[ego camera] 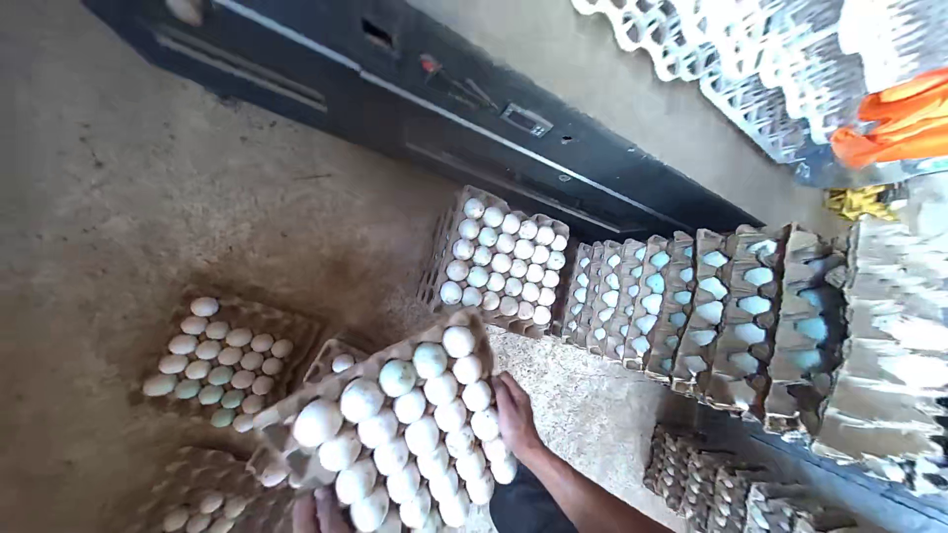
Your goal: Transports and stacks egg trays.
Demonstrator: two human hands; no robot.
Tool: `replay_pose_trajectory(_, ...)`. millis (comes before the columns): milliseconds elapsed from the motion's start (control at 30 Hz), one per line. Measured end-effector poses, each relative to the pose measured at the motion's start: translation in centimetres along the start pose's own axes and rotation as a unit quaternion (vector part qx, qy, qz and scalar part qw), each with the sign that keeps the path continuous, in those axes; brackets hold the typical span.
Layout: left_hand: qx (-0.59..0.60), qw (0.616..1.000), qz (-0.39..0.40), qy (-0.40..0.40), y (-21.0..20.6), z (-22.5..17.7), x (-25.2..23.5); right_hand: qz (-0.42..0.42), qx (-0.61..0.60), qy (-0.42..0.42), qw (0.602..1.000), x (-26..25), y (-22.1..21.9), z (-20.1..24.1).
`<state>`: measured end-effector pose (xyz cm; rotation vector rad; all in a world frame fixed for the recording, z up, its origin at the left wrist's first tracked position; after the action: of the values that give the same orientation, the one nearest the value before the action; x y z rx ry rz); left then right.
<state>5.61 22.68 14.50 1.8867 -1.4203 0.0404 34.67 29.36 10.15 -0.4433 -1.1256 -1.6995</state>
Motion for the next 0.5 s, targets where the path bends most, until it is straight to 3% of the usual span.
replay_pose_trajectory(267, -0.04, 0.972, 0.183, -0.145, -14.4, -15.3, -11.2, -0.171, -0.131, -0.102, 0.971, -7.6, 12.2, 2.7)
replay_pose_trajectory(500, -0.105, 0.941, 0.291, -0.133, -23.7, -21.7, -19.0, -0.212, -0.171, -0.166, 0.948, -15.5, 14.1, 3.5)
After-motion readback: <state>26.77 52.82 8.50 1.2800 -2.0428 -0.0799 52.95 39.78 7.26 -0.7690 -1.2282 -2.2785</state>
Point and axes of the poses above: each hand's wrist, its own x-axis away from the middle knuckle, its own y-axis out of the back of the hand, z = x × y, the point moved 3 cm from there along -x, towards the middle knuckle, and after that the axes turned 14 degrees about -y, right-handed, at the moved point
